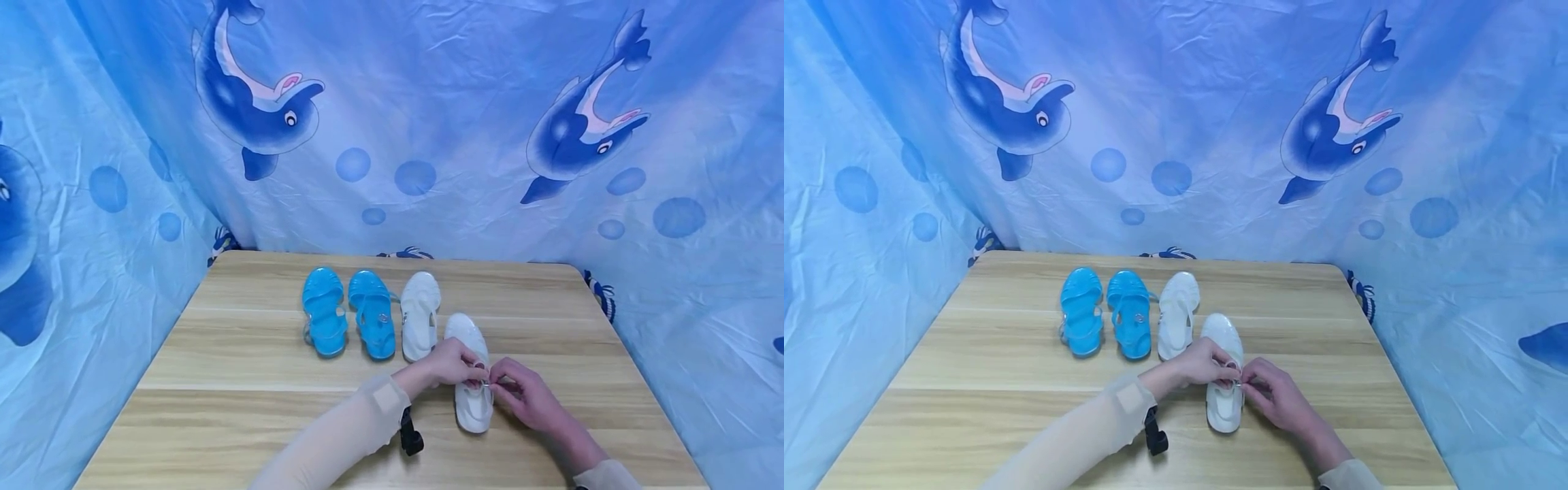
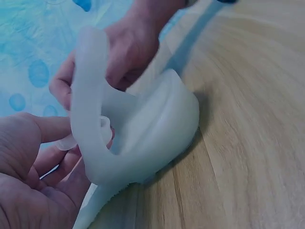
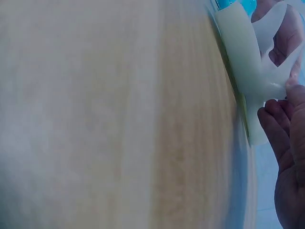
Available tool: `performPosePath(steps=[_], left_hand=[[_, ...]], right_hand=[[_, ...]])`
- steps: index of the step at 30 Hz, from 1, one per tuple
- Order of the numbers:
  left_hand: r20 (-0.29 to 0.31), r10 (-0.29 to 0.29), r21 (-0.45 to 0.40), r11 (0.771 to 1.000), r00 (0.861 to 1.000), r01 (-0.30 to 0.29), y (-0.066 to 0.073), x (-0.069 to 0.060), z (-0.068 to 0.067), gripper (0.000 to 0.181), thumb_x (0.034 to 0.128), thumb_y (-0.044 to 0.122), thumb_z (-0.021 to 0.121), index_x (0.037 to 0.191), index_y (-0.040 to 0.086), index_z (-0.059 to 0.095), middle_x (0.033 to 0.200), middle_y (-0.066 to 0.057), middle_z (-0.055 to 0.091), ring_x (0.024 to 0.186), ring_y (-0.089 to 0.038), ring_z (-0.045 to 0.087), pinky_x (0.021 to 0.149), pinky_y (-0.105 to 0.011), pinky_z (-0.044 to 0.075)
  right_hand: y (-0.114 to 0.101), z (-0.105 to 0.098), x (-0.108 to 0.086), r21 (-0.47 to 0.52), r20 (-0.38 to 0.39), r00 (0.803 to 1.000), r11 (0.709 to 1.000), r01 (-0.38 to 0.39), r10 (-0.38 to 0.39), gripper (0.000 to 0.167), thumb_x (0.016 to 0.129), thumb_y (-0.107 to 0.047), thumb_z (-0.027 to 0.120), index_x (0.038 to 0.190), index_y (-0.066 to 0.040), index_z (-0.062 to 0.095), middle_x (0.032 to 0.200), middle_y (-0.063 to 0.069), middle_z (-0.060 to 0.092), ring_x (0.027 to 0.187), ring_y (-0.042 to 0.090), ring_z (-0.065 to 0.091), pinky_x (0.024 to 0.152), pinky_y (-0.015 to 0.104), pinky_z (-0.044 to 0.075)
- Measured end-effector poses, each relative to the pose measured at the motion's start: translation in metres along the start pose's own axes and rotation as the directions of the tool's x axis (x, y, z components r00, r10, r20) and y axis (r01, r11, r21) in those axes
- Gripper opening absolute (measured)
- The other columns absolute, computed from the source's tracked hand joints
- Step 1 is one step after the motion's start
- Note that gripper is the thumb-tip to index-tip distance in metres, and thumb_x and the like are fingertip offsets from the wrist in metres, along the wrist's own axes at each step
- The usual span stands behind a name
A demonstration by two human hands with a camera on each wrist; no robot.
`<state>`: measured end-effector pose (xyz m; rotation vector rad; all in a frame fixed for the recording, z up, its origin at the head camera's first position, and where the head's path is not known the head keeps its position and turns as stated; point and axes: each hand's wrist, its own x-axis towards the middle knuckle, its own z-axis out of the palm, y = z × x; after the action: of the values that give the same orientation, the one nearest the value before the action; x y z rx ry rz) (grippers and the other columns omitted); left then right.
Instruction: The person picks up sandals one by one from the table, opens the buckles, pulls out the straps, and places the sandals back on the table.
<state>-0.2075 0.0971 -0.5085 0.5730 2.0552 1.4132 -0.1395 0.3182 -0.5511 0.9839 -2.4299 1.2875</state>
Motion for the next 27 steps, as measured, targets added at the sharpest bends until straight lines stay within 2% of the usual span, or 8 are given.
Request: performPosePath(steps=[4, 6, 8, 12, 14, 16, 19, 27], left_hand=[[0.013, 0.043, 0.098, 0.994, 0.999, -0.044, 0.002, 0.003, -0.002, 0.013, 0.091, 0.016, 0.084, 0.081, 0.008, 0.083, 0.067, -0.001, 0.078, 0.057, -0.005, 0.07, 0.06, -0.018, 0.057], [0.044, 0.113, 0.271, 0.955, 0.993, -0.121, 0.009, 0.008, -0.004, 0.009, 0.0872, 0.015, 0.083, 0.079, 0.013, 0.083, 0.064, 0.009, 0.074, 0.057, 0.003, 0.064, 0.058, -0.014, 0.052], [0.076, 0.182, 0.477, 0.857, 0.98, -0.196, 0.02, 0.011, -0.005, 0.009, 0.0818, 0.015, 0.082, 0.075, 0.02, 0.082, 0.06, 0.017, 0.066, 0.056, 0.006, 0.055, 0.054, -0.012, 0.046], [0.177, 0.234, 0.796, 0.537, 0.956, -0.28, 0.045, 0.015, -0.002, 0.029, 0.0797, 0.028, 0.084, 0.058, 0.025, 0.065, 0.052, 0.018, 0.047, 0.054, 0.001, 0.044, 0.048, -0.016, 0.037], [0.204, 0.196, 0.855, 0.442, 0.959, -0.272, 0.056, 0.014, 0.003, 0.041, 0.0824, 0.037, 0.084, 0.056, 0.023, 0.055, 0.053, 0.014, 0.046, 0.054, -0.002, 0.046, 0.047, -0.018, 0.038], [0.223, 0.167, 0.886, 0.375, 0.96, -0.271, 0.063, 0.013, 0.006, 0.044, 0.0849, 0.042, 0.084, 0.061, 0.023, 0.053, 0.06, 0.012, 0.052, 0.058, -0.003, 0.051, 0.049, -0.019, 0.043], [0.225, 0.103, 0.896, 0.369, 0.969, -0.247, 0.069, 0.013, 0.008, 0.031, 0.086, 0.032, 0.087, 0.068, 0.022, 0.063, 0.071, 0.01, 0.063, 0.064, -0.005, 0.058, 0.053, -0.02, 0.049], [0.292, 0.05, 0.881, 0.376, 0.955, -0.288, 0.064, 0.014, 0.0, 0.015, 0.0842, 0.032, 0.093, 0.077, 0.023, 0.082, 0.071, 0.013, 0.075, 0.065, -0.001, 0.064, 0.06, -0.013, 0.049]], right_hand=[[-0.003, -0.004, 0.002, 0.065, 0.037, 0.998, 0.996, -0.053, 0.05, 0.029, 0.091, 0.011, 0.076, 0.106, -0.012, 0.068, 0.105, 0.003, 0.07, 0.1, 0.02, 0.073, 0.082, 0.03, 0.066], [-0.004, -0.006, 0.003, 0.074, 0.041, 0.994, 0.992, -0.103, 0.1, 0.027, 0.091, 0.008, 0.078, 0.104, -0.014, 0.071, 0.103, 0.001, 0.073, 0.096, 0.017, 0.075, 0.078, 0.031, 0.066], [-0.007, -0.007, 0.006, 0.067, 0.029, 0.984, 0.982, -0.175, 0.173, 0.023, 0.091, 0.004, 0.08, 0.102, -0.015, 0.073, 0.101, 0.001, 0.076, 0.093, 0.012, 0.075, 0.076, 0.03, 0.066], [-0.013, -0.007, 0.01, 0.078, 0.015, 0.921, 0.918, -0.388, 0.388, 0.012, 0.091, -0.006, 0.083, 0.099, -0.012, 0.077, 0.097, 0.005, 0.079, 0.084, 0.006, 0.075, 0.071, 0.027, 0.065], [-0.015, -0.007, 0.01, 0.102, 0.04, 0.871, 0.865, -0.491, 0.49, 0.011, 0.092, -0.01, 0.083, 0.101, -0.007, 0.077, 0.097, 0.009, 0.079, 0.083, 0.005, 0.074, 0.071, 0.027, 0.064], [-0.018, -0.007, 0.01, 0.104, 0.064, 0.83, 0.823, -0.558, 0.555, 0.016, 0.093, -0.014, 0.082, 0.105, -0.003, 0.078, 0.099, 0.011, 0.08, 0.081, 0.006, 0.075, 0.07, 0.026, 0.064], [-0.021, -0.006, 0.01, 0.143, 0.095, 0.799, 0.786, -0.601, 0.594, 0.024, 0.096, -0.015, 0.079, 0.112, 0.003, 0.077, 0.105, 0.018, 0.08, 0.083, 0.005, 0.076, 0.072, 0.025, 0.063], [-0.023, 0.004, 0.005, 0.247, 0.073, 0.799, 0.766, -0.594, 0.596, 0.026, 0.095, -0.01, 0.079, 0.115, 0.008, 0.076, 0.11, 0.026, 0.077, 0.086, 0.003, 0.076, 0.076, 0.027, 0.065]])
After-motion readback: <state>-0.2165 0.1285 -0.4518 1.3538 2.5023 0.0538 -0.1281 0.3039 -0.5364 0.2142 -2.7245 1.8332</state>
